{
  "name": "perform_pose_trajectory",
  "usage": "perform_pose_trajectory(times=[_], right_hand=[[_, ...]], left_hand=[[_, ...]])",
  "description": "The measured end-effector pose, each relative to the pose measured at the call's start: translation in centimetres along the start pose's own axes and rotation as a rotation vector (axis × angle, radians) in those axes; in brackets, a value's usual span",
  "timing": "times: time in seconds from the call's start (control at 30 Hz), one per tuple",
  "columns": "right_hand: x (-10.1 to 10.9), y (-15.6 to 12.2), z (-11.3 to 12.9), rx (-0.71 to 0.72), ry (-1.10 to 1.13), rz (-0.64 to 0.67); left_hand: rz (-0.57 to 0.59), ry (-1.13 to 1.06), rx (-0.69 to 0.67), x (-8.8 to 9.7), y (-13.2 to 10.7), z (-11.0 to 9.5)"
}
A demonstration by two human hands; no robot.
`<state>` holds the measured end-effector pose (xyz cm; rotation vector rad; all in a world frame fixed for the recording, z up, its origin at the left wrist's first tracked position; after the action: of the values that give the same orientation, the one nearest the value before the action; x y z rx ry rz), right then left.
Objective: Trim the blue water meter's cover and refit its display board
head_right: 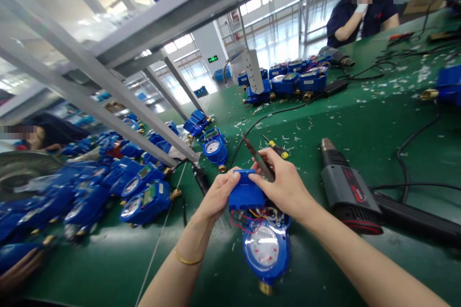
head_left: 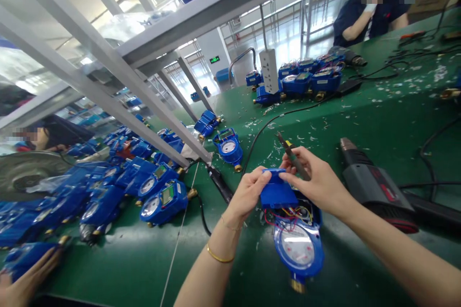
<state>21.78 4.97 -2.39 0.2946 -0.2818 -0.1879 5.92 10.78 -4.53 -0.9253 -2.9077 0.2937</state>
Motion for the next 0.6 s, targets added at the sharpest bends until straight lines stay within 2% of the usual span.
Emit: perform_pose_trajectory(times=[0.1,0.2,0.27,0.33,0.4,0.47,0.53,0.6], right_hand=[[-0.2,0.5,-0.3,-0.031,-0.016,-0.016],[0.4,0.7,-1.4,-0.15,-0.012,-0.093],[0.7,0.8,-2.4,-0.248,0.014,-0.151],[0.8,0.8,-3.3,-0.312,0.038,-0.196],[0.6,0.8,-3.7,-0.334,0.034,-0.222],[0.5,0.9,-3.7,-0.339,0.013,-0.236],[1.0,0.4,-3.2,-0.346,-0.004,-0.244],[2.4,-1.1,-2.4,-0.348,-0.07,-0.247]], left_hand=[[-0.029,-0.011,-0.01,0.0,0.0,-0.1],[-0.088,0.049,-0.146,0.0,-1.1,-0.2],[-0.167,0.172,-0.207,-0.4,-2.2,0.1],[-0.284,0.311,-0.192,-1.0,-3.2,0.7],[-0.408,0.404,-0.184,-1.8,-3.8,1.0],[-0.479,0.411,-0.176,-2.5,-3.9,1.3],[-0.47,0.342,-0.153,-3.0,-3.6,1.5],[-0.438,0.237,-0.134,-3.2,-3.2,1.8]])
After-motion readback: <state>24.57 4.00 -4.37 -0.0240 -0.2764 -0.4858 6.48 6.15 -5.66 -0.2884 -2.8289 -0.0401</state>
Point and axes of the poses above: each hand's wrist, its own y-axis towards the middle knuckle, its own x-axis out of the back of the hand, z = x × y, the point moved 4 cm from there along y, towards the middle knuckle, and after that the axes turned 5 degrees about x, right-handed, at the moved point
